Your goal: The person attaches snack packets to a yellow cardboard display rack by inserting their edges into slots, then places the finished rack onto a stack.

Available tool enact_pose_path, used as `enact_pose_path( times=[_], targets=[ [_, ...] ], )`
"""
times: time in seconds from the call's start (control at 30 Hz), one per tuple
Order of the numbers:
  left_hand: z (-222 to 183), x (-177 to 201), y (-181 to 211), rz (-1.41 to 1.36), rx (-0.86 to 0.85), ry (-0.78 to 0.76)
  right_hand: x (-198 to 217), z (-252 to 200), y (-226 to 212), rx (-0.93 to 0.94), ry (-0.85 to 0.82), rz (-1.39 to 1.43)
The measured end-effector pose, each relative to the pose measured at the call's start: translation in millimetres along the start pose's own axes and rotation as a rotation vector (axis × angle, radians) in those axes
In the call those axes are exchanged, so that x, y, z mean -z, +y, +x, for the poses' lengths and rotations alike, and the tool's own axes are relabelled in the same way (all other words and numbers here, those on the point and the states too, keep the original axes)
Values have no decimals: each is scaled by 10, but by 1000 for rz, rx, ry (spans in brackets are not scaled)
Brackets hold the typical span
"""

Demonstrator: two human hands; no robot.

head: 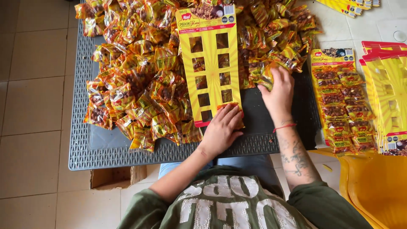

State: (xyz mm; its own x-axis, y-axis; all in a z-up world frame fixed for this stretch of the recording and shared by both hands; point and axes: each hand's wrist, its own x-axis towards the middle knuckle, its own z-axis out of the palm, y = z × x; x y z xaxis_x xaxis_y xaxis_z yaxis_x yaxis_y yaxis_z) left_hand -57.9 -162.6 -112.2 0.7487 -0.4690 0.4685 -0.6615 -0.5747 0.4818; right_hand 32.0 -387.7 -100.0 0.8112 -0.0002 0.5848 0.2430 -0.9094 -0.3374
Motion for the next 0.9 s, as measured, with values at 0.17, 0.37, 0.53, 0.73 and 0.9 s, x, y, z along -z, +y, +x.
enact_pose_path(
  times=[0.17, 0.37, 0.53, 0.73, 0.9],
  targets=[
    [-33, 13, 137, -51, 20, -85, 258, -26, 271, -115, -113, -81],
    [-78, -62, 214, -73, 38, -128, 284, 268, 634, -400, -114, 223],
    [-128, -25, 216, -202, -11, -75, 201, 595, 478, 152, 84, 128],
    [-192, 363, 260, -129, -105, 107, -494, 489, 232, -11, -92, -161],
    [-153, 750, 173, -446, 181, 219, 115, 602, -223, -322, 108, 814]
  ],
)
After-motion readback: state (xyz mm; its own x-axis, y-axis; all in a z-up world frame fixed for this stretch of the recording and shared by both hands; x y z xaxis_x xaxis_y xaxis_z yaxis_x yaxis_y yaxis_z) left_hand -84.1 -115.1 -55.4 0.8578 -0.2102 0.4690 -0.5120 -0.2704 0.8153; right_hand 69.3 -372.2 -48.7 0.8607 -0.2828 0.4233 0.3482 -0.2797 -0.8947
